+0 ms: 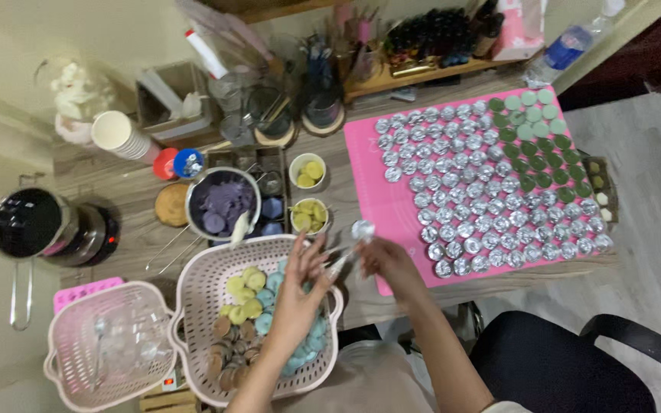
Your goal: The person sorts colorful wax items into small metal containers and places a lid on one of them before putting the containers into a basket.
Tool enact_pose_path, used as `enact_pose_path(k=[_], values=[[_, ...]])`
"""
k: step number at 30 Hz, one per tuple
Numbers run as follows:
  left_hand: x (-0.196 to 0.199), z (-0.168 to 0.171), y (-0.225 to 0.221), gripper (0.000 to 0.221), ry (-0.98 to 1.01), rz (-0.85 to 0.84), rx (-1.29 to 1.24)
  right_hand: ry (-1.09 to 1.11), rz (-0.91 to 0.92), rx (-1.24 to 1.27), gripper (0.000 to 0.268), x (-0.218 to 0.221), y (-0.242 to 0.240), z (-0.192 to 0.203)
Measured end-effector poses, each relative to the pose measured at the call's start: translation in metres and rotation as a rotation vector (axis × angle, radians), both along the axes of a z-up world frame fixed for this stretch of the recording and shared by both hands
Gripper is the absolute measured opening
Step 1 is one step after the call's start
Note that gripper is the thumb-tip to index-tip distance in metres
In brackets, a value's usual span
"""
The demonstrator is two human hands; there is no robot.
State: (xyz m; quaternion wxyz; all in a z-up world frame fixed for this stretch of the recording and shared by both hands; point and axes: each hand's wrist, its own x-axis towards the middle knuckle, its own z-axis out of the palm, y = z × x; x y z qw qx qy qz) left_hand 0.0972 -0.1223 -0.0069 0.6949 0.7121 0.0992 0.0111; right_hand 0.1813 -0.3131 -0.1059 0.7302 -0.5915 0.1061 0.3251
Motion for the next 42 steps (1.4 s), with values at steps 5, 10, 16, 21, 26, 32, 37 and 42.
enact_pose_path(k=[5, 10, 16, 21, 26, 32, 37, 42], values=[[-0.009, -0.004, 0.000, 0.078, 0.090, 0.133, -0.004, 0.154, -0.345, -0.093, 0.026, 0.069, -0.018, -0.107], [-0.020, -0.018, 0.005, 0.070, 0.085, 0.233, -0.084, 0.215, -0.519, -0.004, 0.033, 0.114, -0.007, -0.176], [-0.035, -0.033, 0.007, 0.076, 0.146, 0.280, -0.026, 0.167, -0.602, 0.033, 0.033, 0.122, 0.003, -0.184], [-0.042, -0.031, 0.010, 0.075, 0.295, 0.311, 0.011, 0.113, -0.482, 0.017, 0.026, 0.119, -0.002, -0.174], [-0.057, -0.034, 0.021, 0.074, 0.344, 0.315, 0.054, 0.092, -0.388, 0.009, 0.028, 0.113, -0.008, -0.160], [-0.108, -0.053, 0.072, 0.059, 0.512, 0.443, 0.665, -0.107, -0.293, -0.029, 0.025, 0.067, -0.010, -0.100], [-0.133, -0.070, 0.114, 0.050, 0.381, 0.402, 1.057, -0.291, -0.203, -0.207, 0.029, 0.012, 0.017, -0.047], [-0.105, -0.093, 0.126, 0.051, 0.188, 0.258, 1.147, -0.476, -0.069, -0.192, 0.033, -0.024, 0.051, -0.013]])
